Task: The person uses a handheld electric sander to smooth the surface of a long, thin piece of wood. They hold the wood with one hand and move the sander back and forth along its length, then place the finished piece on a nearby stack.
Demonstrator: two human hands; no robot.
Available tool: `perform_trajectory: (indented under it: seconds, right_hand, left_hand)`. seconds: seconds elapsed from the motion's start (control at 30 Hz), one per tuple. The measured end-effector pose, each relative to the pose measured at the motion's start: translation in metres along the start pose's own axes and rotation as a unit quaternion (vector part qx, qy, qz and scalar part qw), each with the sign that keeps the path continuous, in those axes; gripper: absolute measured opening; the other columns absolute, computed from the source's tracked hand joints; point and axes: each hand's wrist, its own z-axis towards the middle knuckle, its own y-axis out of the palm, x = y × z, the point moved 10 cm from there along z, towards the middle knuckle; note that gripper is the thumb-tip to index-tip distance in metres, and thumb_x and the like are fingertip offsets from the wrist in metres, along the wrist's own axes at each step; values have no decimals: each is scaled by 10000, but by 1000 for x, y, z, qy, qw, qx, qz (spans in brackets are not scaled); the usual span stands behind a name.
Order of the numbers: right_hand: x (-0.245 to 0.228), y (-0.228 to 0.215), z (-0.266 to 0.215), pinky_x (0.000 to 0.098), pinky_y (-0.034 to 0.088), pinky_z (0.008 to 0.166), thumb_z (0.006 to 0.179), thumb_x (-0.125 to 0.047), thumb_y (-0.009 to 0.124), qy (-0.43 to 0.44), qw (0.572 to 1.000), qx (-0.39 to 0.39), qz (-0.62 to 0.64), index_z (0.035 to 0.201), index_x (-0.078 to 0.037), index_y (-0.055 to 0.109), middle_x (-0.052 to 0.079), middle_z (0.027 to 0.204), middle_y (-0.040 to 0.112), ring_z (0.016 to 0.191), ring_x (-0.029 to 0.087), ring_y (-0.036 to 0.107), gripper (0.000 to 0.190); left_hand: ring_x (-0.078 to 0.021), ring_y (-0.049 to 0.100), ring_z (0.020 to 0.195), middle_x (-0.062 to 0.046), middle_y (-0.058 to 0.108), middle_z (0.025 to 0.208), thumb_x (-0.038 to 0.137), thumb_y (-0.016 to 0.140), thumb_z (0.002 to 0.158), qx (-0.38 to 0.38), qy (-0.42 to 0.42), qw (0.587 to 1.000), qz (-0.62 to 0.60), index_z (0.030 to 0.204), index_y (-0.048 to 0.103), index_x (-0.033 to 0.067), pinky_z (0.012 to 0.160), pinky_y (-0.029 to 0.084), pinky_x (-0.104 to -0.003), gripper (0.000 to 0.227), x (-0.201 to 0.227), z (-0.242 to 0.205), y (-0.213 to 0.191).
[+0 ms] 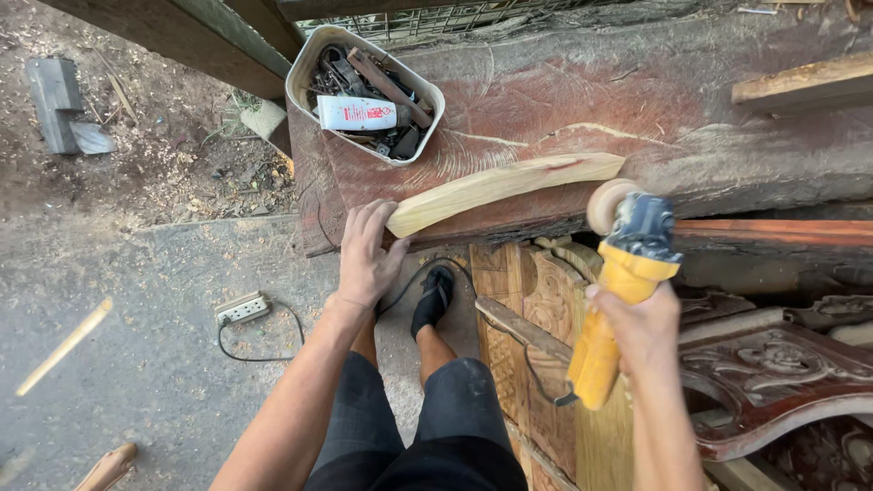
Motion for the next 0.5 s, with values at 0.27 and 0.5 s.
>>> perform_trajectory:
  seconds: [0.27, 0.5]
  right_hand:
    - [1, 52, -53, 306, 570, 737, 747, 41, 756, 20, 999, -47, 4, 1145, -15, 616, 43, 994, 686, 844, 138, 671, 425]
    - [-9, 85, -61, 300, 573, 789, 742, -9, 794, -7, 990, -106, -98, 1113, -7, 622, 64, 972, 727, 853, 148, 695, 409]
  left_hand:
    - [-111, 558, 727, -101, 686, 831, 242, 763, 921, -61, -367, 892, -259, 1307, 577, 57, 641, 454, -255, 467, -55, -36, 21]
    - [-145, 611, 750, -78, 650, 945, 128, 816, 775, -51, -199, 970, -127, 1272, 626, 16, 684, 557, -290, 544, -44, -24, 3]
